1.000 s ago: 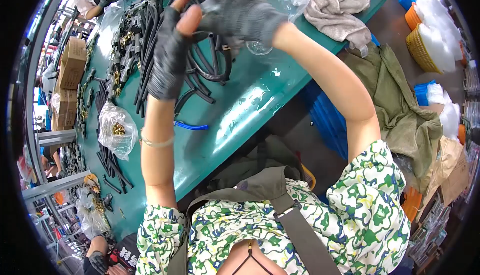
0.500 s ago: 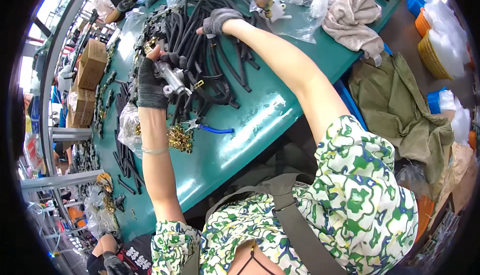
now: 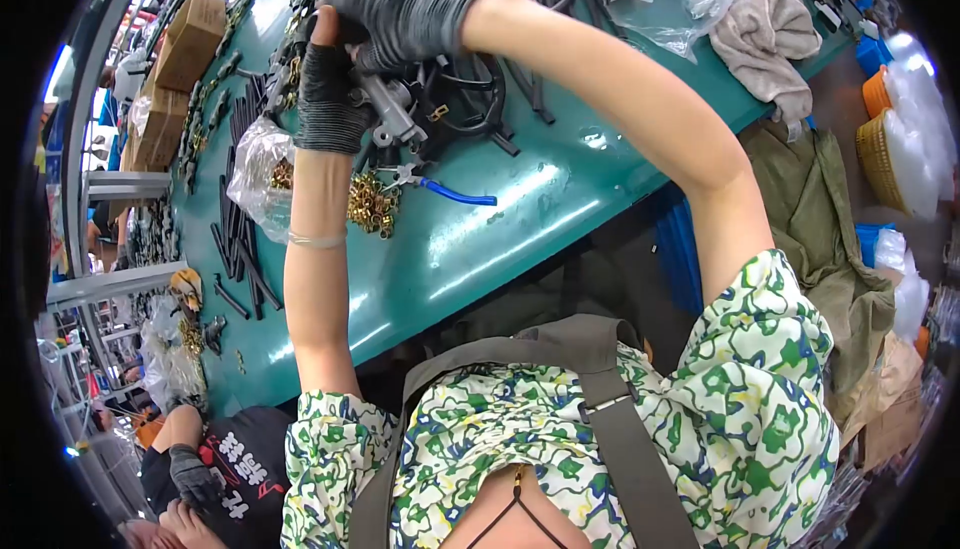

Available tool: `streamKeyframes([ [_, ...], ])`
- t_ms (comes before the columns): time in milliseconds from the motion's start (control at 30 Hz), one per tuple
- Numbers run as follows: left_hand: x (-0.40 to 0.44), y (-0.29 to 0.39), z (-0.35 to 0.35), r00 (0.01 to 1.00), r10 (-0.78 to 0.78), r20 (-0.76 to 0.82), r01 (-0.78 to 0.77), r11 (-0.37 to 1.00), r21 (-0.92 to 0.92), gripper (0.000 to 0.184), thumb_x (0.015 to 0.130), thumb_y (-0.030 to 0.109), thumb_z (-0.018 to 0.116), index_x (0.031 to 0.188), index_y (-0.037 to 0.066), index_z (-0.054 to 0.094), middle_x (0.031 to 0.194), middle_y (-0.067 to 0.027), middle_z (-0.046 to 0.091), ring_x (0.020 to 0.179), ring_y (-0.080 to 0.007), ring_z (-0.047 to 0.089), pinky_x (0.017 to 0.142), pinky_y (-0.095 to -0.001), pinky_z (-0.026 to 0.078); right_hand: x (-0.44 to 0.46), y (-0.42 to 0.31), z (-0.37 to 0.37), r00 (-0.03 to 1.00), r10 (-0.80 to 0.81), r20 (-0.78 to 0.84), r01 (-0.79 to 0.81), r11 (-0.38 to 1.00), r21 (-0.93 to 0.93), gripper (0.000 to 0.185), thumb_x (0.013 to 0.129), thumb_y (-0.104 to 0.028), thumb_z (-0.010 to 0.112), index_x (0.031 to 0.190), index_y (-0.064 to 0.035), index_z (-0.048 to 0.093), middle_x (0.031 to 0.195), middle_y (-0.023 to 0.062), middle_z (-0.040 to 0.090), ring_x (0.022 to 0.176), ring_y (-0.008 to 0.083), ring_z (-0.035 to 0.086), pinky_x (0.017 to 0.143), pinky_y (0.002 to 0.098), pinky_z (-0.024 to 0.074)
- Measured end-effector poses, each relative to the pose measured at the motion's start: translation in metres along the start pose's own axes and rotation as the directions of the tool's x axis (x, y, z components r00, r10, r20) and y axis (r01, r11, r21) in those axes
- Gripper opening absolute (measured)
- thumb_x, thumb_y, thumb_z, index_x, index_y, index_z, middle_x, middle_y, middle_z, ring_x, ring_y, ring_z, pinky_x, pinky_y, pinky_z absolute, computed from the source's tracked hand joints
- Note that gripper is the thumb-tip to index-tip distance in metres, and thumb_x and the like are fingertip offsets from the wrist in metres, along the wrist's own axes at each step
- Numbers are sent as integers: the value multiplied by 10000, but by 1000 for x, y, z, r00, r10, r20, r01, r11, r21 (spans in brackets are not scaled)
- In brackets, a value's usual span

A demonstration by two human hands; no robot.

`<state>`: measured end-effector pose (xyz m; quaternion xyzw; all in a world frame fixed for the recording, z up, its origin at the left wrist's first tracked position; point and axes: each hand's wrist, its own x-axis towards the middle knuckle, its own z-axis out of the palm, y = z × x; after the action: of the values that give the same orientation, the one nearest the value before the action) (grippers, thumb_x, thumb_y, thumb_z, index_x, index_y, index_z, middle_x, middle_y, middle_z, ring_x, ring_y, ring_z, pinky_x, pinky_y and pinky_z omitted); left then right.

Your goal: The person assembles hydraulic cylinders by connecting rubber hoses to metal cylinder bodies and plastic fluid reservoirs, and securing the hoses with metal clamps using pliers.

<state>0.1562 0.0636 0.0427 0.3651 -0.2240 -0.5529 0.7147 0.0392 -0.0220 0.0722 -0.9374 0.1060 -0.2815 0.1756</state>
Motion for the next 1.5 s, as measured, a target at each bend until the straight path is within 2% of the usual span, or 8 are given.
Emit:
streamKeyframes([
  [133,-8,6,-29,999,36,31,-37,999,36,365,813,335,602,1031,43,603,852,-78,647,777,-239,637,644,-373,527,-29,-13,-2,986,-14,-168,51,974,221,466,721,-174,687,1152,-57,555,1000,123,620,884,244,631,794,343,512],
  [200,-11,21,-52,992,-75,101,73,997,19,383,793,339,595,1022,33,602,793,-96,642,719,-257,636,581,-401,521,-61,-13,6,909,105,-403,-70,992,102,428,753,-402,636,1028,-75,596,957,117,637,771,295,635,678,392,515],
  [333,-15,31,-70,998,42,43,-42,999,-18,476,734,362,621,1050,11,562,766,-152,626,573,-273,611,484,-364,519,-141,-39,60,977,-16,211,37,995,-94,607,717,-409,696,1156,-22,537,1107,163,554,987,305,568,797,415,483],
  [533,-25,30,-92,993,61,106,-46,989,-142,483,684,260,587,1087,-4,545,892,-175,621,708,-359,617,598,-487,519,-122,-44,70,886,205,416,-113,966,-234,914,633,-472,737,1296,46,380,1246,208,435,1149,354,423,983,398,349],
  [667,-25,26,-105,992,121,-28,-124,980,-153,481,664,251,593,1085,21,554,876,-160,622,681,-363,613,604,-509,510,-123,-38,76,909,158,387,-21,942,-335,883,650,-498,703,1275,53,411,1205,211,462,1108,357,437,964,429,356],
  [833,-21,21,-118,982,103,-157,-122,986,-112,464,652,268,597,1063,55,565,827,-135,610,649,-354,597,582,-511,501,-136,-22,80,965,-52,259,136,938,-319,480,694,-330,619,1036,-7,524,893,133,557,882,327,520,806,472,405],
  [1067,-15,16,-122,967,184,-178,-192,981,-31,482,637,215,584,1071,9,544,876,-168,611,694,-342,604,653,-491,549,-138,-31,18,987,142,-68,-140,990,35,458,689,-262,688,1051,-49,503,891,138,547,915,313,560,767,396,473],
  [1500,-40,31,-55,998,65,-10,-63,992,105,489,689,193,557,1092,-83,528,1008,-214,617,856,-355,630,754,-455,549,-90,-3,-58,991,101,-83,-129,860,-494,674,562,-156,727,1178,-87,462,1055,144,491,1010,335,521,872,416,448],
])
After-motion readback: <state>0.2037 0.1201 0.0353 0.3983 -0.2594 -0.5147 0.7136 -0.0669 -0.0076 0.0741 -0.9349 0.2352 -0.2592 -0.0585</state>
